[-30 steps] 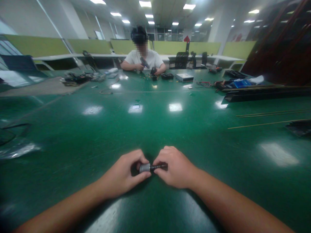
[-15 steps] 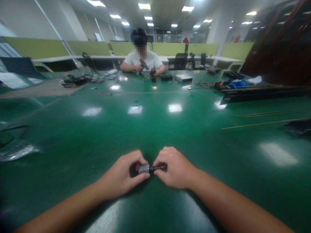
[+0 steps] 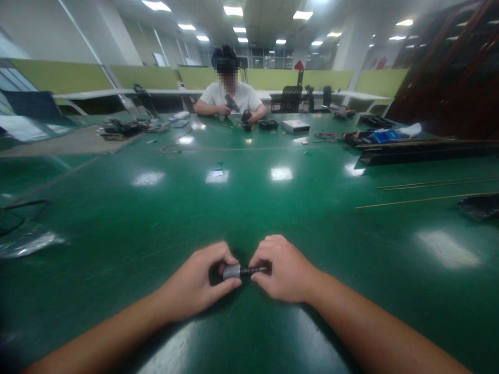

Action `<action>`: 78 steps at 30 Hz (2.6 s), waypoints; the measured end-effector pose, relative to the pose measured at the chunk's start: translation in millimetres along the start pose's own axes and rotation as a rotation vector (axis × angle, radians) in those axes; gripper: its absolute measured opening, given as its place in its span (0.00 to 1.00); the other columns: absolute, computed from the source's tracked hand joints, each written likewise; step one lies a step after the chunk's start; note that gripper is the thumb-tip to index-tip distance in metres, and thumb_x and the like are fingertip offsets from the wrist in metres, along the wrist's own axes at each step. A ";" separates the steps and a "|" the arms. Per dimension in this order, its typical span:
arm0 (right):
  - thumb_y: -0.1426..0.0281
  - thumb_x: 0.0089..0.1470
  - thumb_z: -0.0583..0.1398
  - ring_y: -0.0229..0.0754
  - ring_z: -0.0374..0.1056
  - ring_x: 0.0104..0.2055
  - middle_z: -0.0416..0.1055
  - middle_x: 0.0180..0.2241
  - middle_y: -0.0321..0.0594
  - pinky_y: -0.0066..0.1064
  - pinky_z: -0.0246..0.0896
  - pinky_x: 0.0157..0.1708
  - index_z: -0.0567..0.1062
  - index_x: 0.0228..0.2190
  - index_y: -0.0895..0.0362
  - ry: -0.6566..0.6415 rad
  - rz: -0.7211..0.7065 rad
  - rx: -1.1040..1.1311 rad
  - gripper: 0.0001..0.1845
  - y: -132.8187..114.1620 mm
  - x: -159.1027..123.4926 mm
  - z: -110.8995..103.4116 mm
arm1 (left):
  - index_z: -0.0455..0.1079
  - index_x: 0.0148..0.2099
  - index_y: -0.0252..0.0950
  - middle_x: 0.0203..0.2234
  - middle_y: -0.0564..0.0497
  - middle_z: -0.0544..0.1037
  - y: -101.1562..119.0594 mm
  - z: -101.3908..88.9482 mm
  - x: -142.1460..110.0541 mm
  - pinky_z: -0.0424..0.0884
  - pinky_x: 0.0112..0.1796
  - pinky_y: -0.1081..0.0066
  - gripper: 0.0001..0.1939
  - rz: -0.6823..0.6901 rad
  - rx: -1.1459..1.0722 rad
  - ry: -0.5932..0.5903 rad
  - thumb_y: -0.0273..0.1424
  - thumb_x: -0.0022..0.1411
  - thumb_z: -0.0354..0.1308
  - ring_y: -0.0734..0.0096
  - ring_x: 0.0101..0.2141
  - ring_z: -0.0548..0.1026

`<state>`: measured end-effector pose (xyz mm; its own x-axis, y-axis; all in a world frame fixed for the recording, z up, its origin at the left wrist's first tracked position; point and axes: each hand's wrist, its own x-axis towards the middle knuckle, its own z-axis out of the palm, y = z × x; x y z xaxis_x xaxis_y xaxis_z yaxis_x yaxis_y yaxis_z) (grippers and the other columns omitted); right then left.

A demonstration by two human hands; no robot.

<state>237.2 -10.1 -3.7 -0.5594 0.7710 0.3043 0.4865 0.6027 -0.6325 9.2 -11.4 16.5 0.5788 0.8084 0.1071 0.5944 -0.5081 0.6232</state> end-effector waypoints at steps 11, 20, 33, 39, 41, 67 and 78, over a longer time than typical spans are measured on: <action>0.75 0.48 0.65 0.41 0.66 0.35 0.73 0.28 0.35 0.38 0.57 0.44 0.77 0.30 0.55 0.026 0.020 -0.034 0.05 5.0 1.6 -2.0 | 0.67 0.35 0.35 0.29 0.53 0.71 -0.9 -0.1 0.7 0.64 0.31 0.72 0.06 -0.018 0.011 0.050 0.28 0.56 0.62 0.70 0.30 0.70; 0.76 0.49 0.65 0.42 0.67 0.35 0.74 0.29 0.36 0.38 0.57 0.43 0.77 0.30 0.56 0.056 0.025 -0.035 0.04 5.7 2.0 -2.3 | 0.66 0.36 0.36 0.32 0.52 0.72 -5.0 0.3 0.3 0.66 0.35 0.69 0.07 0.014 0.031 0.099 0.27 0.57 0.62 0.67 0.33 0.71; 0.75 0.49 0.65 0.41 0.67 0.35 0.74 0.28 0.36 0.38 0.58 0.43 0.77 0.30 0.56 0.090 0.038 -0.057 0.04 7.6 2.4 -2.9 | 0.68 0.41 0.37 0.35 0.51 0.74 -4.3 -1.6 1.9 0.67 0.39 0.66 0.06 -0.020 0.041 0.096 0.28 0.60 0.59 0.65 0.36 0.72; 0.75 0.49 0.65 0.42 0.67 0.35 0.74 0.29 0.36 0.38 0.58 0.43 0.77 0.30 0.55 0.099 0.041 -0.073 0.04 10.2 1.8 -2.9 | 0.68 0.41 0.37 0.36 0.50 0.74 -7.5 -0.6 1.8 0.68 0.40 0.65 0.05 -0.026 0.040 0.100 0.29 0.61 0.59 0.64 0.37 0.72; 0.75 0.49 0.65 0.42 0.67 0.35 0.74 0.29 0.37 0.38 0.58 0.42 0.77 0.30 0.55 0.103 0.041 -0.075 0.04 10.8 1.7 -3.2 | 0.68 0.40 0.37 0.36 0.50 0.74 -8.2 -0.4 1.6 0.68 0.40 0.65 0.05 -0.023 0.039 0.105 0.29 0.61 0.59 0.63 0.37 0.72; 0.76 0.46 0.65 0.42 0.66 0.34 0.73 0.27 0.36 0.37 0.56 0.41 0.77 0.27 0.56 0.073 0.114 -0.148 0.04 16.8 1.8 -16.0 | 0.67 0.41 0.37 0.38 0.50 0.73 -10.6 -1.1 1.6 0.67 0.42 0.65 0.06 -0.037 -0.009 0.083 0.30 0.62 0.60 0.63 0.39 0.72; 0.71 0.52 0.66 0.42 0.67 0.36 0.76 0.30 0.37 0.38 0.56 0.45 0.80 0.32 0.54 0.046 0.049 -0.085 0.03 9.3 8.3 -1.7 | 0.67 0.41 0.37 0.37 0.51 0.73 -12.8 2.8 2.3 0.66 0.42 0.65 0.07 -0.002 0.010 0.093 0.29 0.61 0.61 0.64 0.39 0.71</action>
<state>238.2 2.2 -5.8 -0.5029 0.8076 0.3081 0.5688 0.5776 -0.5856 4.5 -3.9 6.6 0.5238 0.8331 0.1774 0.6014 -0.5092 0.6157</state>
